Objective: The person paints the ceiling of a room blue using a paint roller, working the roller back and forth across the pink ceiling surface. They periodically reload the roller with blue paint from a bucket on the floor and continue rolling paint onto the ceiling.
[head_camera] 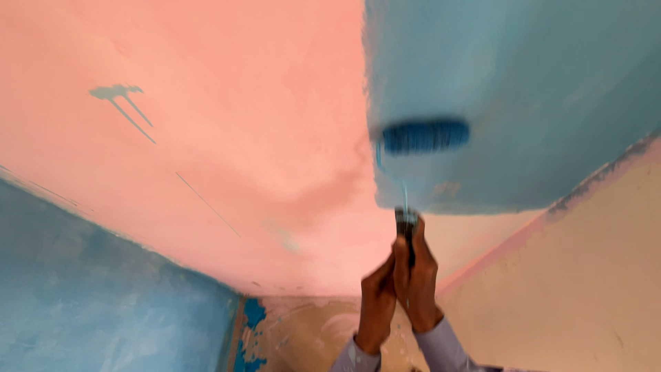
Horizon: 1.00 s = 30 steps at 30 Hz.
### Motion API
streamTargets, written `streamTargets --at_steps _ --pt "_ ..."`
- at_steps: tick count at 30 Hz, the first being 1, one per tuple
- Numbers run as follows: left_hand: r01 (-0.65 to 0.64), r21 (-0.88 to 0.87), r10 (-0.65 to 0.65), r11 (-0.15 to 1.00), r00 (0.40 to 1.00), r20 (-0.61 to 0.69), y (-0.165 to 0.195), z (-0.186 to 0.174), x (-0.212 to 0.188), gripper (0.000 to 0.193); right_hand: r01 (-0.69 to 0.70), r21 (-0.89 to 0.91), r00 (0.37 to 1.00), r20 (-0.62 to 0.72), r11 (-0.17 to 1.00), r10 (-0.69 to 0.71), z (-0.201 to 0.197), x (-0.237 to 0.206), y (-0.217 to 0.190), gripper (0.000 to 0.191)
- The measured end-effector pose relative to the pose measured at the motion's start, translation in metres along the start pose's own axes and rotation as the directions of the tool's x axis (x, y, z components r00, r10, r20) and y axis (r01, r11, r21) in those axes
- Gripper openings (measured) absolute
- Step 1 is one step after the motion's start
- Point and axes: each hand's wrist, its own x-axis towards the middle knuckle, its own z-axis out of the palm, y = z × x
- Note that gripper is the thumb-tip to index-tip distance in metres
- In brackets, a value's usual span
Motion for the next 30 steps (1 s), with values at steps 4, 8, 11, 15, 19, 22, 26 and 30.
streamTargets --at_steps 4,8,11,15,19,22,26,30 --pt "-0.138 -0.032 0.140 0.990 0.989 0.041 0.017 0.008 0.017 0.051 0.071 -0.010 0.997 -0.029 0.997 -0.072 -0.007 0.031 -0.017 0.046" --pt "-0.060 -0.033 0.063 0.998 0.995 0.076 0.004 0.006 0.018 0.052 0.001 0.044 1.000 -0.001 0.999 -0.001 -0.011 0.032 -0.014 0.047" --pt "-0.039 -0.003 0.039 0.999 0.994 0.102 -0.026 0.003 0.009 0.050 0.034 0.020 0.999 0.007 0.999 -0.034 -0.012 0.007 0.007 0.044" --pt "0.068 0.049 -0.073 0.996 0.992 0.106 -0.082 -0.005 -0.017 0.050 -0.095 0.004 0.994 0.056 0.995 0.095 -0.008 -0.049 0.054 0.044" --pt "0.334 0.091 -0.340 0.938 0.938 0.066 -0.122 -0.007 -0.040 0.050 -0.303 -0.012 0.946 0.117 0.953 0.302 -0.004 -0.095 0.095 0.050" --pt "0.341 0.090 -0.346 0.936 0.937 0.042 -0.127 -0.004 -0.043 0.050 -0.279 -0.011 0.954 0.114 0.960 0.279 -0.005 -0.102 0.104 0.053" --pt "0.134 0.237 -0.153 0.962 0.986 0.063 -0.106 0.003 -0.031 0.051 -0.301 0.061 0.952 0.075 0.952 0.296 -0.015 -0.081 0.090 0.051" --pt "0.085 0.135 -0.103 0.987 0.986 0.130 -0.089 0.014 -0.025 0.052 -0.264 0.072 0.964 0.057 0.962 0.261 -0.027 -0.061 0.075 0.050"
